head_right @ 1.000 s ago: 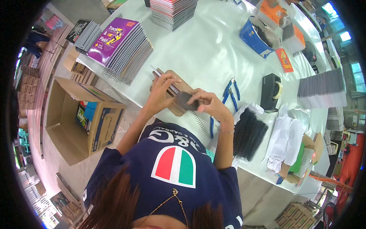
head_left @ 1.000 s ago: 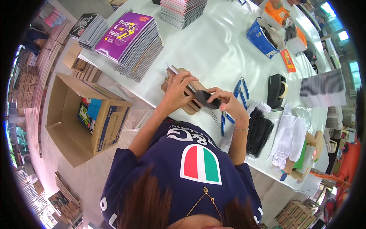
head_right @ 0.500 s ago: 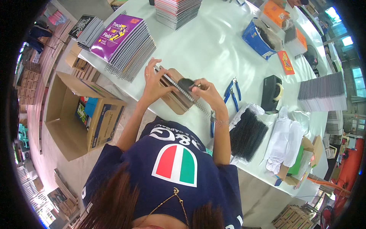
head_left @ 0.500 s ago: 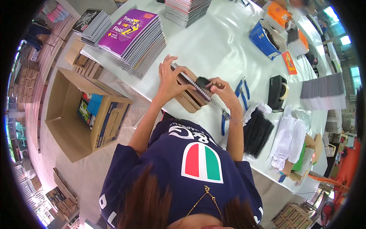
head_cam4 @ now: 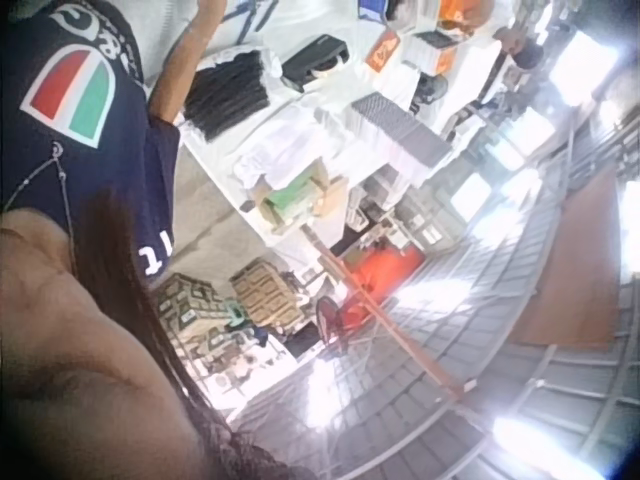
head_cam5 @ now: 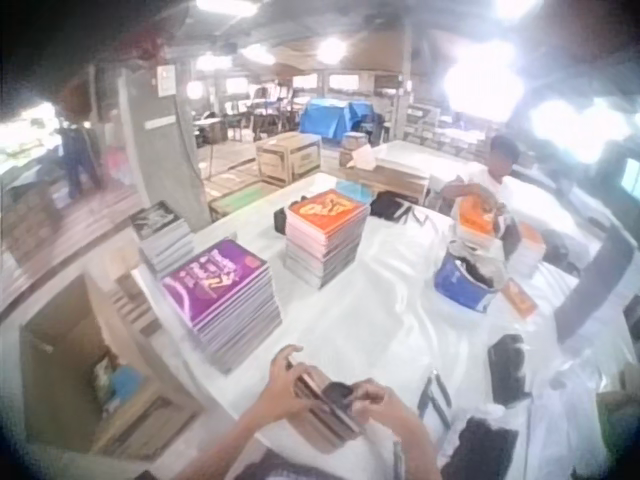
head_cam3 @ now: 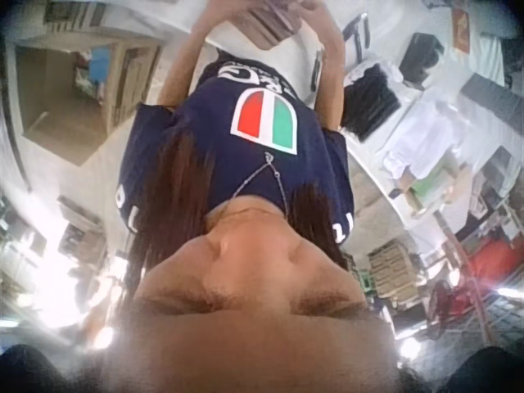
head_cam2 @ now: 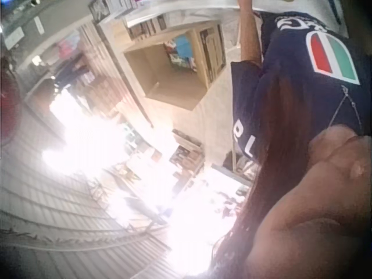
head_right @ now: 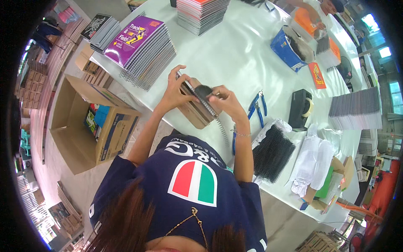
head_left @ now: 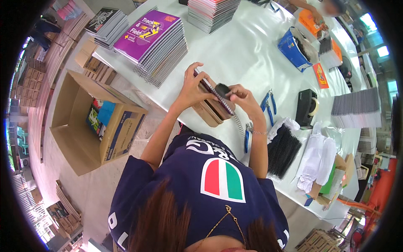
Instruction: The person binds notebooks by threading a plastic spiral through the punched holes of the paper and covers by hand.
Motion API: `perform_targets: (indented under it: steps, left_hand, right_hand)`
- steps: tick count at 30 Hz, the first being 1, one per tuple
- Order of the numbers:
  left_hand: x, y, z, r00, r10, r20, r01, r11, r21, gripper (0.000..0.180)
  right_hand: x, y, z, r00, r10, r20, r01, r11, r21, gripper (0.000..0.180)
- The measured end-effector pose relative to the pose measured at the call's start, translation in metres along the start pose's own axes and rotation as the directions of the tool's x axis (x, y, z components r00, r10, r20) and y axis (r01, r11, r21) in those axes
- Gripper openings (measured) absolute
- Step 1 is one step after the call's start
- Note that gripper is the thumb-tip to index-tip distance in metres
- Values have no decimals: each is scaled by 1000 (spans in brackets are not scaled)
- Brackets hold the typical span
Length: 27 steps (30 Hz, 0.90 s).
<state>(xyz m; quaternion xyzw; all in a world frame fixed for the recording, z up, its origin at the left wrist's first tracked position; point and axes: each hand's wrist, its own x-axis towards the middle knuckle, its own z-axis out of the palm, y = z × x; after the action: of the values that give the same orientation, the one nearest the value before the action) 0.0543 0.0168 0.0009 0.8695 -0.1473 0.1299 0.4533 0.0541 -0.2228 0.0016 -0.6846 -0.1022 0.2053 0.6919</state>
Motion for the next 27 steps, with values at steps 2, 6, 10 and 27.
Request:
perform_targets:
  steps: [2,6,10,27]
  left_hand:
    - [2,1,-1,1000,8,-11,-9,1000,-8,58]
    - [1,-5,0,999,-16,46,17,1000,-17,57]
    - [8,-5,-4,999,-25,31,26,1000,-14,57]
    - [9,-2,-21,999,-14,52,25,978,-207,79]
  right_hand:
    - [-2,-1,-1,1000,-26,-7,26,997,73,31]
    - [7,-20,4,998,-64,18,64,998,11,29]
    - [13,-35,12,998,-55,15,56,984,-171,26]
    - [37,-49,16,999,-32,-7,26,905,-425,34]
